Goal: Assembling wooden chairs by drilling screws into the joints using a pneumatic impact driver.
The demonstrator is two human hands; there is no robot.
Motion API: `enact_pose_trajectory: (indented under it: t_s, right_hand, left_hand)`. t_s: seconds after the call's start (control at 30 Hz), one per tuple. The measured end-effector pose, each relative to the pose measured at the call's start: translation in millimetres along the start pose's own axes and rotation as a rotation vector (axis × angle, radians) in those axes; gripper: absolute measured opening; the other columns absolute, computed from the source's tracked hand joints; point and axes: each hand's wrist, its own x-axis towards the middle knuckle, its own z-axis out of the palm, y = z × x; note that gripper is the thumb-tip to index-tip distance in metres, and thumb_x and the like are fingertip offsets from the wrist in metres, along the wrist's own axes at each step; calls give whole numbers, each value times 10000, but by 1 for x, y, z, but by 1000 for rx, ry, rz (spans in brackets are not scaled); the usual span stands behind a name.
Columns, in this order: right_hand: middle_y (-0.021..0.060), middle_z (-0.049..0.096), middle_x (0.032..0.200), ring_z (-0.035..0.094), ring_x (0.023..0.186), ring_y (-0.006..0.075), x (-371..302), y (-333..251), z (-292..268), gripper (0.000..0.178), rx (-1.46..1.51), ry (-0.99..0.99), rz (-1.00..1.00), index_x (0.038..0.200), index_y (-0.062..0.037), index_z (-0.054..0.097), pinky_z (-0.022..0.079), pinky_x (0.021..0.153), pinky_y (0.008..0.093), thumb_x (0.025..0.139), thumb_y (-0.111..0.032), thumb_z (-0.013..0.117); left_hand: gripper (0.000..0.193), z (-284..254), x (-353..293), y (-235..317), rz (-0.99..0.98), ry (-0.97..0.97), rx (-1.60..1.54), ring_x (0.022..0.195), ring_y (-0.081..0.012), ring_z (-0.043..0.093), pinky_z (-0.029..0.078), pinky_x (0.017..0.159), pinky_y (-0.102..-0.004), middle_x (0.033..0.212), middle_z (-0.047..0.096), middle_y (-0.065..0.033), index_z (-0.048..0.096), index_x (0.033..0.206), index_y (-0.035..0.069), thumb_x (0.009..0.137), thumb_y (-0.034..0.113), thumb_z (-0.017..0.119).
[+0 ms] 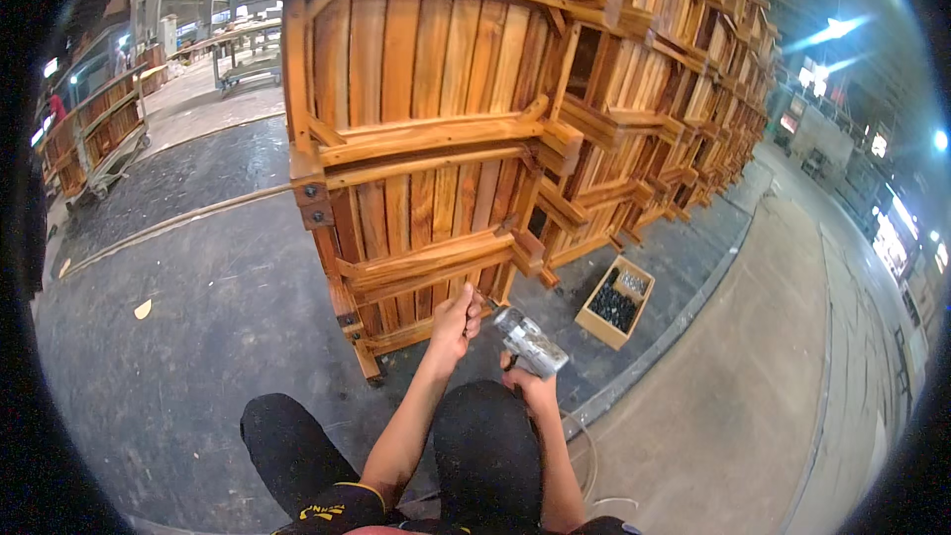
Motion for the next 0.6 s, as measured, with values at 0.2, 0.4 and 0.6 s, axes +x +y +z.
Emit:
enact_pose_trajectory:
  t_s: [0.2, 0.4, 0.6]
  right_hand:
    - [-2, 559, 729, 488, 587, 91, -2, 8, -2, 232, -118, -26, -148, 821, -32, 589, 366, 515, 239, 602, 45, 580]
    - [7, 565, 748, 510, 636, 109, -1, 10, 1, 241, -105, -54, -140, 826, -22, 581, 399, 555, 244, 597, 48, 559]
    - [16, 569, 751, 516, 643, 123, -2, 18, -2, 218, -44, -75, -100, 820, -13, 578, 411, 573, 252, 611, 44, 548]
  left_hand:
    - [371, 14, -6, 10, 49, 63, 134, 436, -55, 369, 249, 370, -209, 588, 435, 31, 581, 854, -8, 934, 354, 556]
    - [363, 12, -5, 20, 88, 79, 185, 412, -40, 351, 231, 357, -197, 572, 430, 32, 589, 835, -10, 926, 341, 571]
    - [362, 12, -3, 26, 35, 48, 250, 393, -47, 333, 231, 348, -201, 550, 427, 26, 590, 814, 0, 923, 344, 575]
